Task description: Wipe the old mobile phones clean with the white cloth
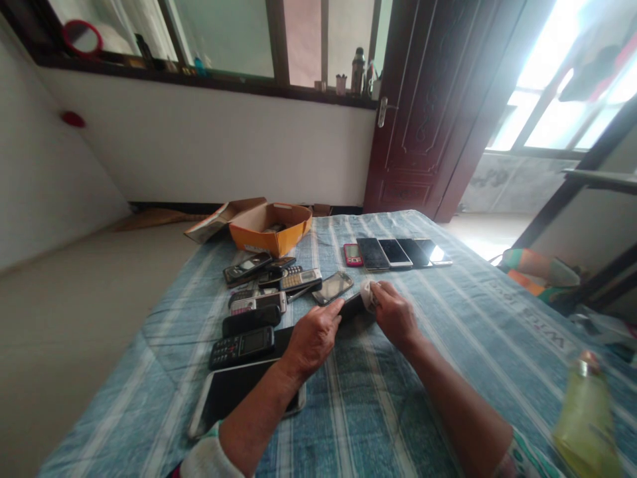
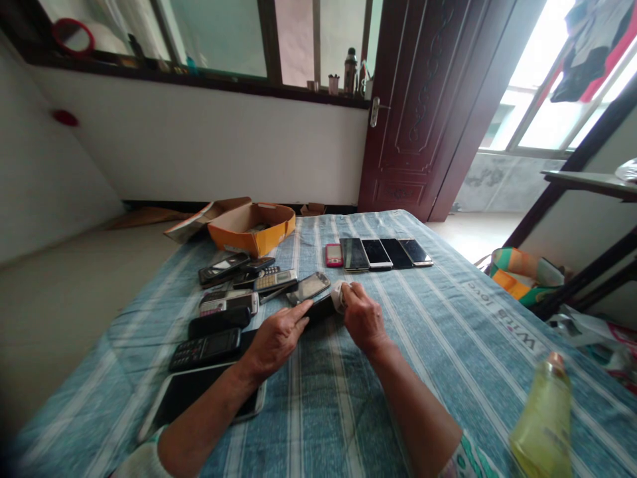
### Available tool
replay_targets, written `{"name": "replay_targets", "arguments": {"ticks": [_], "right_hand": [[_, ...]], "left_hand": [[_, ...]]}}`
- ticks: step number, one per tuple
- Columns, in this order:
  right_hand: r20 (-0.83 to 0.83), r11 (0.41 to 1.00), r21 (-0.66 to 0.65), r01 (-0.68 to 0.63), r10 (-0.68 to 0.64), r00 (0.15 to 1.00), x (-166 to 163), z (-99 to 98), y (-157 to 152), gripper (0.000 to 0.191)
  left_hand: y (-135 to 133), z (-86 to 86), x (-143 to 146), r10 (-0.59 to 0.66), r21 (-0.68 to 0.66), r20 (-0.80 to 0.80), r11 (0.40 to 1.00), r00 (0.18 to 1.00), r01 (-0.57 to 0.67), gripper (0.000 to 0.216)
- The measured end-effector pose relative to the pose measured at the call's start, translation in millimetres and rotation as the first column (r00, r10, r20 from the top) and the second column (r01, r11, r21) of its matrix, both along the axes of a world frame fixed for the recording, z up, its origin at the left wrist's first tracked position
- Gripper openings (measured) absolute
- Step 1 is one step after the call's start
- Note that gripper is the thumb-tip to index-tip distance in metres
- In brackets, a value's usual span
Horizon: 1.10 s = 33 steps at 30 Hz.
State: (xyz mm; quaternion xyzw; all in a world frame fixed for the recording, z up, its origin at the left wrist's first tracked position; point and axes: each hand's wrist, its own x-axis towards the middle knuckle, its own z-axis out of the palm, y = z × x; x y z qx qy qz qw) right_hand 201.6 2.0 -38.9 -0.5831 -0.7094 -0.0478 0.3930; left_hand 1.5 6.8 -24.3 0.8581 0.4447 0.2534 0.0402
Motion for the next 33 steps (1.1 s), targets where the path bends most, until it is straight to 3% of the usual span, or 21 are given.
{"name": "replay_targets", "arguments": {"ticks": [10,14,17,25,30,33], "right_hand": [[-0.252,0.963,-0.264,0.058,-0.127,0.959,9.3,4.7,9.5,0.028],[-0.218,0.945,-0.268,0.186,-0.247,0.944,18.5,5.8,11.9,0.019],[-0.198,0.948,-0.241,0.21,-0.26,0.945,24.0,4.4,12.3,0.019],[-0.251,0.972,-0.237,-0.003,-0.058,0.966,9.1,2.5,10.4,0.03],[-0.576,0.95,-0.239,-0.2,0.027,0.817,5.6,4.2,10.3,0.051],[-0.599,0.939,-0.257,-0.23,0.032,0.8,4.8,4.7,9.5,0.047]], "left_hand": [[-2.9,2.6,2.4,0.004,-0.015,0.011,1.0,1.0,-0.004,0.035],[-3.9,4.0,2.8,0.001,-0.025,0.013,1.0,1.0,-0.001,0.035],[-4.2,3.8,2.6,0.003,-0.025,0.01,1.0,1.0,-0.002,0.035],[-5.0,3.4,2.9,0.013,-0.011,0.002,1.0,1.0,-0.013,0.035],[-5.3,4.5,3.3,0.012,-0.03,0.003,0.999,1.0,-0.012,0.036],[-4.8,3.4,3.5,0.015,-0.022,-0.004,1.0,1.0,-0.015,0.036]]}}
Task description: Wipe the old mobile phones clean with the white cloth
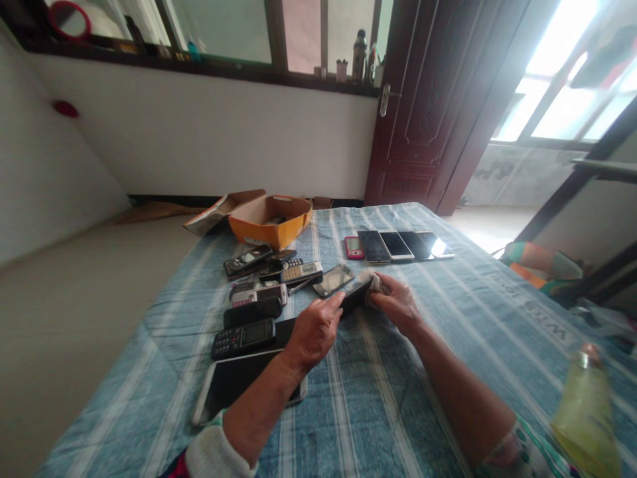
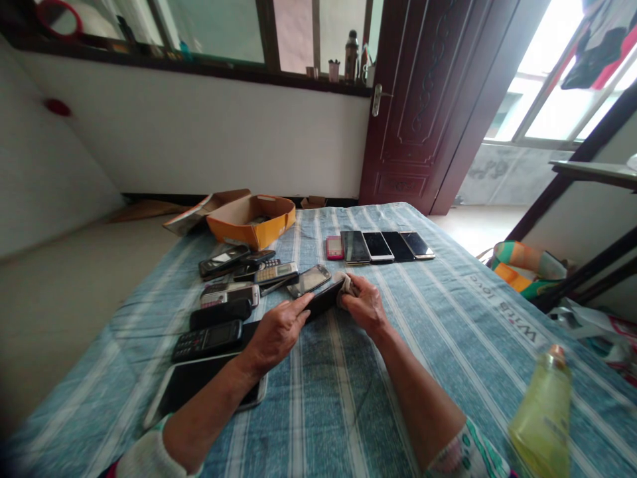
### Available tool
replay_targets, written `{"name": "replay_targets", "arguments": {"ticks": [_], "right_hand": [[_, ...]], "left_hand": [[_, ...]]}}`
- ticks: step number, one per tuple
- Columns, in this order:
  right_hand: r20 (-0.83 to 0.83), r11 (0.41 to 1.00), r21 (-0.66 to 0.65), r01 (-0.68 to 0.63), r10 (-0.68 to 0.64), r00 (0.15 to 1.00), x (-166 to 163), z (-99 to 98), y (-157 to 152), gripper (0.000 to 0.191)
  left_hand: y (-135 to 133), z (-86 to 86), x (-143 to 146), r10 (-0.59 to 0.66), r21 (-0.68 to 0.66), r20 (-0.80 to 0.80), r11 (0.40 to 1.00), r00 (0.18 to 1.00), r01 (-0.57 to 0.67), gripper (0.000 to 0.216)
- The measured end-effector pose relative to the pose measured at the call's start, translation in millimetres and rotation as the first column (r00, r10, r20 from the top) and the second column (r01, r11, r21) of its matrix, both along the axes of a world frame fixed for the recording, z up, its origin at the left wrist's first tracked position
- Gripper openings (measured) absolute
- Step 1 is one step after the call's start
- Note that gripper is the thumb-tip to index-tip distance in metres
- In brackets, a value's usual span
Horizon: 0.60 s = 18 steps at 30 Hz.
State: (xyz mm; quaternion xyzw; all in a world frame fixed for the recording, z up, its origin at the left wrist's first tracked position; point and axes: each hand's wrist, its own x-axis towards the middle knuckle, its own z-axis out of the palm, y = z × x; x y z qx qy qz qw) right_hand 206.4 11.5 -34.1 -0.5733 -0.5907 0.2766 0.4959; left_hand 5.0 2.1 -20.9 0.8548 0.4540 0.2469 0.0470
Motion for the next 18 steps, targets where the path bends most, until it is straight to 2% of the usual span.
{"name": "replay_targets", "arguments": {"ticks": [4,11,18], "right_hand": [[0.144,0.994,-0.026,0.105,-0.1,0.985,0.8,1.9,-0.6,0.039],[0.223,0.978,-0.021,0.207,-0.197,0.955,5.3,2.9,-0.5,0.023],[0.202,0.97,0.015,0.242,-0.24,0.95,7.7,6.1,-2.1,0.029]], "left_hand": [[-0.4,-0.7,0.4,0.0,0.01,-0.017,1.0,1.0,0.0,0.035],[-1.5,2.3,0.3,0.0,0.008,-0.014,1.0,1.0,0.0,0.034],[-2.1,2.6,1.0,0.01,0.025,-0.027,1.0,1.0,-0.009,0.034]]}}
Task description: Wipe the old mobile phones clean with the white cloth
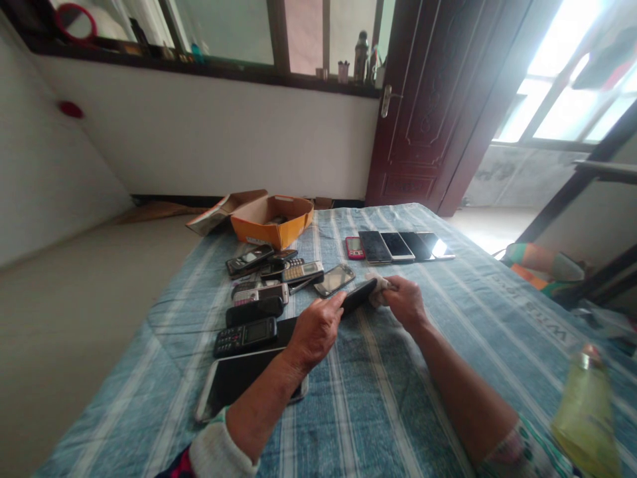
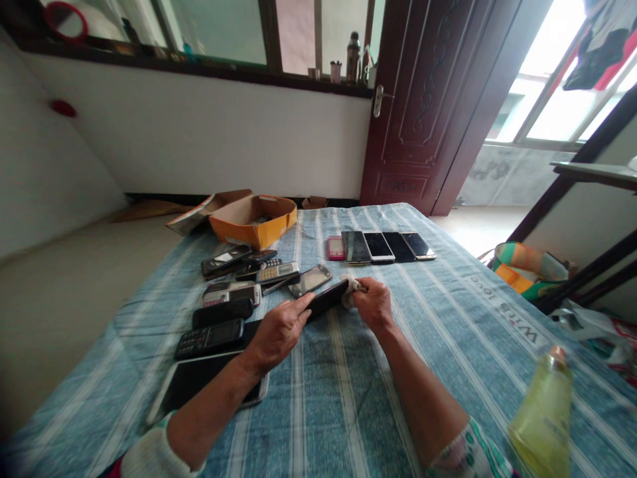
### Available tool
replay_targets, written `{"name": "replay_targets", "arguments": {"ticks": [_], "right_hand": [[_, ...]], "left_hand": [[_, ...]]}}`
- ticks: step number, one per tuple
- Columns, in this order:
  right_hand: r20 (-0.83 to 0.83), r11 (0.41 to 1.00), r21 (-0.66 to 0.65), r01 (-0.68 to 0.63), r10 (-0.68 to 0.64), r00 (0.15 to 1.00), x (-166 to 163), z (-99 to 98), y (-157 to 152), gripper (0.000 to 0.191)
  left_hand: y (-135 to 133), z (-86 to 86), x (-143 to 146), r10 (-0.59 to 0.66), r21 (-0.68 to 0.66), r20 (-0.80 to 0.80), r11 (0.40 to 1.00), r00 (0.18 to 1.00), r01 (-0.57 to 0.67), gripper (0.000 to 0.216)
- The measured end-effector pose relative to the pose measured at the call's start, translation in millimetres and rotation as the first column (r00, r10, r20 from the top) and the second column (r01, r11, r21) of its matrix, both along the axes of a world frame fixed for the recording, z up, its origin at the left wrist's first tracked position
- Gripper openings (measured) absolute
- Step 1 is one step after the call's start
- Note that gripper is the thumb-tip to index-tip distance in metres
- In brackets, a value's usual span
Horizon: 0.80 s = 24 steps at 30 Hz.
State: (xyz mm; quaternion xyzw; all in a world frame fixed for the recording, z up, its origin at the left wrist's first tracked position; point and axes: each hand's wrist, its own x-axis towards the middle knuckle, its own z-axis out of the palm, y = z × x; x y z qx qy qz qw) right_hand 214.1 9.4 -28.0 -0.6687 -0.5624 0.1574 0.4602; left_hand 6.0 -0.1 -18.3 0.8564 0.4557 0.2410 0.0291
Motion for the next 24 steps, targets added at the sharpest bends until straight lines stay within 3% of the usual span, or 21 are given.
{"name": "replay_targets", "arguments": {"ticks": [3,6,8,15,19,24], "right_hand": [[0.055,0.983,0.18,-0.039,0.03,0.998,-3.2,-1.0,-0.4,0.029],[0.226,0.896,0.408,-0.178,0.089,0.97,-11.9,-4.8,-3.0,0.029],[0.353,0.84,0.461,-0.286,0.122,0.928,-20.3,-7.1,-6.7,0.029],[0.558,0.754,0.418,-0.507,0.227,0.798,-43.5,-8.3,-21.0,0.03],[0.559,0.765,0.442,-0.468,0.173,0.811,-38.2,-12.2,-16.9,0.03],[0.522,0.827,0.43,-0.361,0.098,0.847,-20.1,-15.8,-6.2,0.029]], "left_hand": [[0.3,-0.3,0.0,-0.007,-0.011,-0.011,1.0,1.0,0.007,0.035],[1.0,-1.8,0.3,-0.01,-0.022,-0.016,1.0,1.0,0.01,0.035],[1.0,-2.8,0.5,-0.009,-0.034,-0.016,0.999,1.0,0.008,0.035],[-3.3,1.2,0.8,-0.012,-0.077,0.001,0.997,1.0,0.012,0.028],[-4.0,3.2,1.2,0.001,-0.088,-0.014,0.996,1.0,-0.003,0.03],[-2.5,0.3,1.1,0.017,-0.079,-0.031,0.997,0.999,-0.019,0.033]]}}
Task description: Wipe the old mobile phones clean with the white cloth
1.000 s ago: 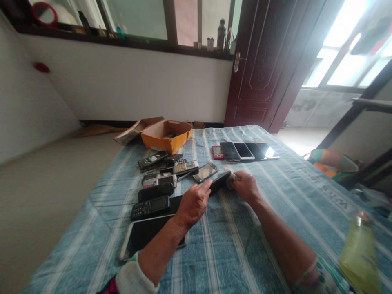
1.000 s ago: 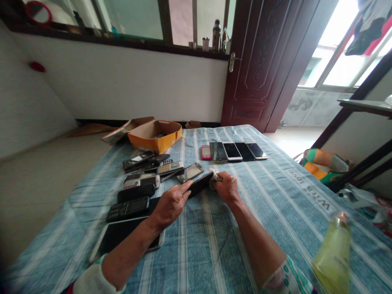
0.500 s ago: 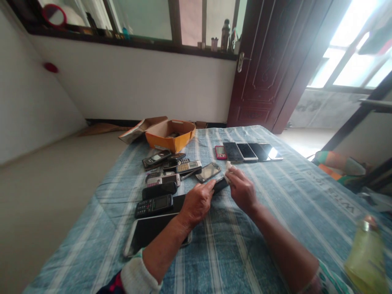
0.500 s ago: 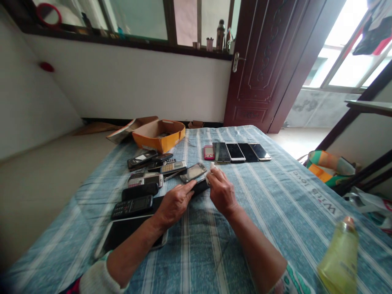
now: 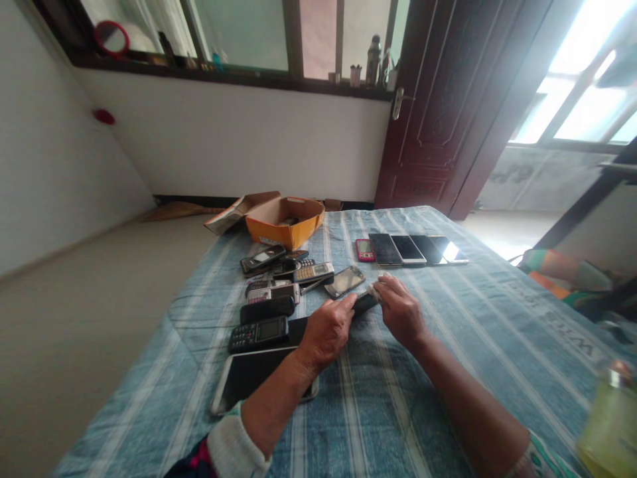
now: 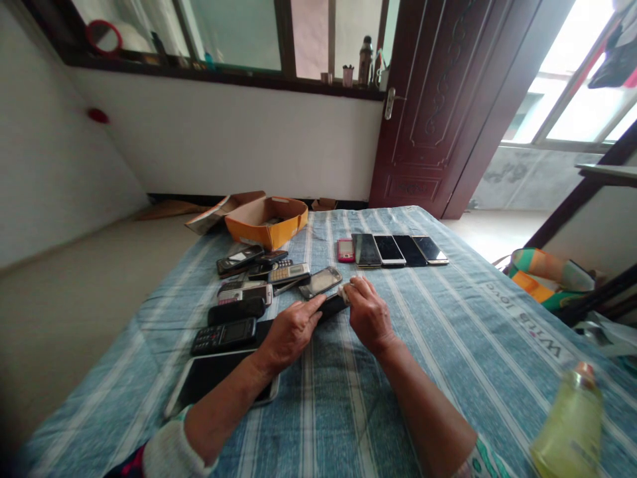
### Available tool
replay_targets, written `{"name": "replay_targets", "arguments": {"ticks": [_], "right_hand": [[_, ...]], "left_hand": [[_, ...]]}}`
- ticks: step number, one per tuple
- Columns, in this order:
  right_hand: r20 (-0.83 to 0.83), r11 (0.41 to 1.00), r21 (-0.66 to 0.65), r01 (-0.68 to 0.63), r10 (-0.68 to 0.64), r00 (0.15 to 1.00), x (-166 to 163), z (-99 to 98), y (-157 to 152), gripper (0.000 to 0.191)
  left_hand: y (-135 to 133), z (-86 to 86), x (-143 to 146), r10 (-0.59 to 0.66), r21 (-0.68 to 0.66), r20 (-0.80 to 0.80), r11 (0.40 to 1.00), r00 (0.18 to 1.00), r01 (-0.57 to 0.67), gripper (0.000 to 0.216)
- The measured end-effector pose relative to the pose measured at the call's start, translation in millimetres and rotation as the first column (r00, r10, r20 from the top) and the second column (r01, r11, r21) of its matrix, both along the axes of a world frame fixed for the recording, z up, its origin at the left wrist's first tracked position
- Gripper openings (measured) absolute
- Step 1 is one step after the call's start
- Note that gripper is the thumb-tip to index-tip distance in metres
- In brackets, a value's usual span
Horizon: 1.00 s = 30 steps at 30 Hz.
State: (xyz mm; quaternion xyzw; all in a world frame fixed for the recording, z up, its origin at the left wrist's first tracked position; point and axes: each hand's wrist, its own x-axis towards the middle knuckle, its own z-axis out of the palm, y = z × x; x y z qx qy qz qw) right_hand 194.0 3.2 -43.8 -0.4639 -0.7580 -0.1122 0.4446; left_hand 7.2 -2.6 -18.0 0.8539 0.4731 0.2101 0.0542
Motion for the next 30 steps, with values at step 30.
{"name": "replay_targets", "arguments": {"ticks": [30], "right_hand": [[-0.044,0.993,0.001,-0.119,0.119,0.992,-26.9,19.4,-19.4,0.029]], "left_hand": [[0.4,1.9,-0.9,-0.045,0.015,0.057,0.999,0.997,0.044,0.023]]}}
